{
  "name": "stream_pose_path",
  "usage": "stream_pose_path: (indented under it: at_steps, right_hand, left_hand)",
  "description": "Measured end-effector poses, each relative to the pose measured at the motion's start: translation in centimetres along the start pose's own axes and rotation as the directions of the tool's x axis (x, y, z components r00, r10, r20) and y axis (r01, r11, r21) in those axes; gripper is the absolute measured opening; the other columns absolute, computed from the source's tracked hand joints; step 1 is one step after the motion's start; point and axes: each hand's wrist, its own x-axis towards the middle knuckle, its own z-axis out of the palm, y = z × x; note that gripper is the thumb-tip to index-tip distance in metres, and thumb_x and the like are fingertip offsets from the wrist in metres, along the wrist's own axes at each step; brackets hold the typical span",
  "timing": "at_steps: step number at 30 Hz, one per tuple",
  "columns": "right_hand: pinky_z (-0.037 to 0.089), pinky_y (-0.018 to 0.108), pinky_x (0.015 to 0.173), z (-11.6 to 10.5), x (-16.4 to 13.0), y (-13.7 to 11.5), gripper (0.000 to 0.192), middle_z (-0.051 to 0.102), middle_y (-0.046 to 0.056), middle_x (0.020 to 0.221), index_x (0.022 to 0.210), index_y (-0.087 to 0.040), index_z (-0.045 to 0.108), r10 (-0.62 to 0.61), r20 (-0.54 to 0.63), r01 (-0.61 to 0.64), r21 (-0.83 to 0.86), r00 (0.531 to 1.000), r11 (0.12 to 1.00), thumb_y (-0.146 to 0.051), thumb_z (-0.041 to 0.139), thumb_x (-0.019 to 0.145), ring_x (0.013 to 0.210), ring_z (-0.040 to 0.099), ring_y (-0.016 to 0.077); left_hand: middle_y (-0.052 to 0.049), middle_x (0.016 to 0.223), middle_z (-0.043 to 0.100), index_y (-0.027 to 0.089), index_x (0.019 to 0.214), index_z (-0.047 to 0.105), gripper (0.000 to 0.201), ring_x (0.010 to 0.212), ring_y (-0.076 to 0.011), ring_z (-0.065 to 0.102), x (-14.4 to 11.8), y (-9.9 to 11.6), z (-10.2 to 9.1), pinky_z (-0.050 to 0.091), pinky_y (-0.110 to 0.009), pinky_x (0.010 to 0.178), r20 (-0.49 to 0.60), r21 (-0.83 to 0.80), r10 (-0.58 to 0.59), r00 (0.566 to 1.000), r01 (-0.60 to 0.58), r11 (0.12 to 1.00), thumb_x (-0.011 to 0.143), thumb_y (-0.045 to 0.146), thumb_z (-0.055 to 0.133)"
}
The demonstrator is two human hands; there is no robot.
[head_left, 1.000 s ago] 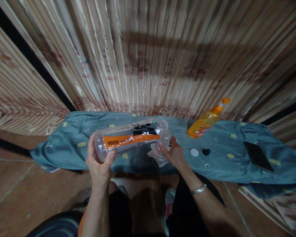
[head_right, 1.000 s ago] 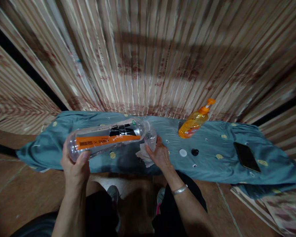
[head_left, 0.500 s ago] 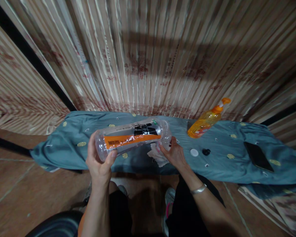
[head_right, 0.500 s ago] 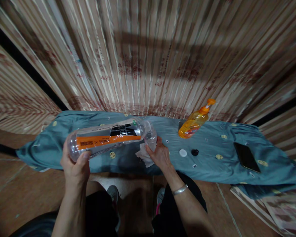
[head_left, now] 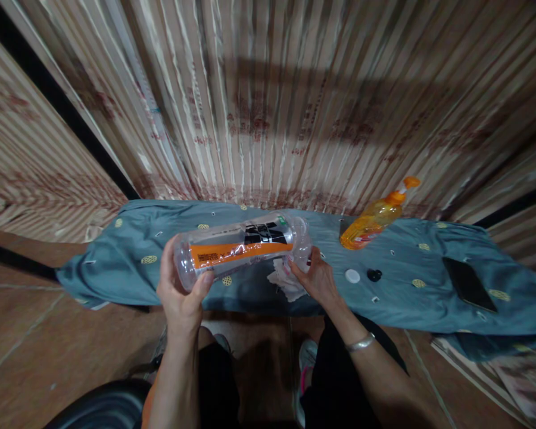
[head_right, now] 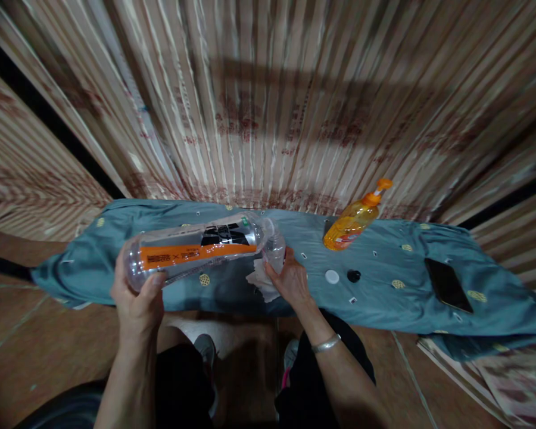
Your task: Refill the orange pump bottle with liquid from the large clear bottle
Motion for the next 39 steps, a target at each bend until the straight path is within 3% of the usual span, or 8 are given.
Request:
stream_pose_path:
  at_steps: [7, 19, 29, 39]
  right_hand:
    - [0.059, 0.047, 0.073, 0.0, 0.1, -0.2, 0.07, 0.079, 0.02, 0.096, 0.122, -0.013, 0.055, -0.007, -0.025, 0.007, -0.008, 1.0, 1.0, -0.074, 0.05, 0.088, 0.086, 0.078, 0.0381]
    - [0.057, 0.045, 0.074, 0.1, 0.0, -0.1, 0.06, 0.079, 0.017, 0.094, 0.121, -0.016, 0.054, -0.01, -0.022, 0.009, -0.009, 1.0, 1.0, -0.067, 0.055, 0.089, 0.088, 0.077, 0.0367]
    - [0.058, 0.046, 0.073, -0.2, 0.0, -0.3, 0.064, 0.078, 0.019, 0.095, 0.12, -0.014, 0.054, -0.006, -0.004, 0.006, 0.008, 1.0, 1.0, -0.07, 0.054, 0.089, 0.086, 0.078, 0.0374]
    - [0.059, 0.046, 0.076, -0.2, 0.0, -0.2, 0.054, 0.078, 0.013, 0.094, 0.122, -0.018, 0.053, -0.011, 0.001, 0.011, -0.012, 1.0, 1.0, -0.061, 0.058, 0.089, 0.089, 0.078, 0.0346]
  left_hand:
    - [-0.011, 0.132, 0.07, 0.022, 0.142, 0.065, 0.079, 0.123, -0.0325, 0.068, 0.0, 0.0, 0.0, 0.051, -0.045, 0.11, -0.001, -0.009, 0.022, 1.0, -0.022, 1.0, 0.074, 0.059, 0.085]
    - [-0.012, 0.131, 0.071, 0.021, 0.14, 0.065, 0.081, 0.119, -0.0326, 0.07, 0.2, -0.4, -0.3, 0.054, -0.045, 0.106, -0.001, 0.038, 0.02, 1.0, -0.02, 0.999, 0.073, 0.062, 0.083]
    - [-0.012, 0.132, 0.07, 0.022, 0.141, 0.065, 0.079, 0.122, -0.034, 0.068, 0.2, -0.1, -0.1, 0.052, -0.047, 0.109, 0.006, 0.0, 0.028, 1.0, -0.028, 1.0, 0.074, 0.06, 0.084]
    - [-0.012, 0.131, 0.07, 0.021, 0.14, 0.065, 0.083, 0.121, -0.033, 0.068, 0.1, 0.8, 0.2, 0.054, -0.046, 0.107, -0.008, 0.025, 0.006, 1.0, -0.006, 1.0, 0.071, 0.064, 0.084]
